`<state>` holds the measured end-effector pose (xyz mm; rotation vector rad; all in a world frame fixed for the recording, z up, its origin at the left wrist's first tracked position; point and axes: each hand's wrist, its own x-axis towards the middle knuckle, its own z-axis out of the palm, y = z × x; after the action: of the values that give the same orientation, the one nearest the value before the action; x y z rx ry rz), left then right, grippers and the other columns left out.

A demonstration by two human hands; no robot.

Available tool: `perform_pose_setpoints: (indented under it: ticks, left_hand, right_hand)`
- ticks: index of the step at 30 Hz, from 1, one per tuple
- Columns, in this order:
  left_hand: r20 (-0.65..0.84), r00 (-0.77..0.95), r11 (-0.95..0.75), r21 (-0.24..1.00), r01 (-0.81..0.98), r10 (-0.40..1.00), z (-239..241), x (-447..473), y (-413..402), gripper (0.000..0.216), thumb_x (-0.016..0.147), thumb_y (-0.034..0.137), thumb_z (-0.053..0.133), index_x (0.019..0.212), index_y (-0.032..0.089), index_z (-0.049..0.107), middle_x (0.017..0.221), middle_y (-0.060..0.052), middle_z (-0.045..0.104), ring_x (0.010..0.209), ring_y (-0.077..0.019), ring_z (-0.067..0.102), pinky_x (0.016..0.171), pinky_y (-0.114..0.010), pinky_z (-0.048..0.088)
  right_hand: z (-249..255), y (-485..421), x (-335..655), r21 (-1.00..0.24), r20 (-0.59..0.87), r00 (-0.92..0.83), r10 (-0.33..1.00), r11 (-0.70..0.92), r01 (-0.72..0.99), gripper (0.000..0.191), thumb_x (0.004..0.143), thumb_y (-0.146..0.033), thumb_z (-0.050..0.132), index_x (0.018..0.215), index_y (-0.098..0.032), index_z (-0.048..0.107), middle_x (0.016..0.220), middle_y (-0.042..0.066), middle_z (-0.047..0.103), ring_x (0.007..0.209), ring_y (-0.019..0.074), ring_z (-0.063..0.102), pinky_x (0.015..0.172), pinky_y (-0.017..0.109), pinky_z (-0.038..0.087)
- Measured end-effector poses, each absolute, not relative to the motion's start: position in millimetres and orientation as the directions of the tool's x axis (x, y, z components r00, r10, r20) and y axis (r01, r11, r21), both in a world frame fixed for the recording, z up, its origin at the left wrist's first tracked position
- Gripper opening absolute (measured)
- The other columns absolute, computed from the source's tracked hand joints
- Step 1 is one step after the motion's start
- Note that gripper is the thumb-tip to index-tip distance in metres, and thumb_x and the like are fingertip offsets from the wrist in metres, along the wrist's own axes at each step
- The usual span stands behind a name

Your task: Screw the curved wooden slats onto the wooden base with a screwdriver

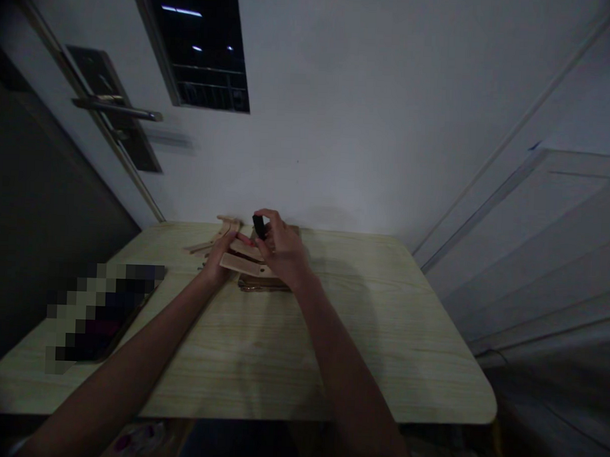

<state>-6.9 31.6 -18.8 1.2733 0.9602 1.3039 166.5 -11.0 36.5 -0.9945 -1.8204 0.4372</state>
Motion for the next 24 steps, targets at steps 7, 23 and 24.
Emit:
perform_pose_setpoints:
  ticks: [7, 23, 24]
  left_hand:
    - [0.154, 0.094, -0.139, 0.979, -0.148, 0.984, -23.7, -7.2, 35.9, 0.045, 0.084, 0.059, 0.049, 0.073, 0.019, 0.066, 0.069, -0.004, 0.068, 0.062, -0.0194, 0.062, 0.062, -0.031, 0.049]
    - [0.156, 0.085, -0.145, 0.982, -0.125, 0.984, -26.7, -8.4, 40.2, 0.045, 0.084, 0.061, 0.048, 0.072, 0.020, 0.063, 0.067, -0.004, 0.068, 0.063, -0.0202, 0.064, 0.063, -0.031, 0.049]
    - [0.153, 0.084, -0.143, 0.983, -0.117, 0.985, -26.9, -8.4, 41.0, 0.045, 0.083, 0.061, 0.048, 0.071, 0.020, 0.063, 0.067, -0.005, 0.068, 0.064, -0.0206, 0.064, 0.063, -0.032, 0.049]
  right_hand:
    - [34.8, -11.1, 166.1, -0.692, 0.559, -0.215, 0.801, 0.594, 0.411, 0.047, 0.086, -0.015, 0.047, 0.131, -0.026, 0.039, 0.102, 0.004, 0.066, 0.086, 0.0155, 0.068, 0.078, 0.032, 0.056]
    - [38.0, -14.7, 165.2, -0.636, 0.562, -0.226, 0.796, 0.590, 0.497, 0.046, 0.088, -0.018, 0.049, 0.132, -0.028, 0.040, 0.104, 0.004, 0.069, 0.091, 0.0179, 0.067, 0.079, 0.033, 0.055]
    - [38.1, -14.5, 165.1, -0.641, 0.558, -0.221, 0.800, 0.584, 0.498, 0.045, 0.088, -0.018, 0.049, 0.131, -0.028, 0.040, 0.102, 0.004, 0.069, 0.088, 0.0175, 0.067, 0.078, 0.033, 0.055]
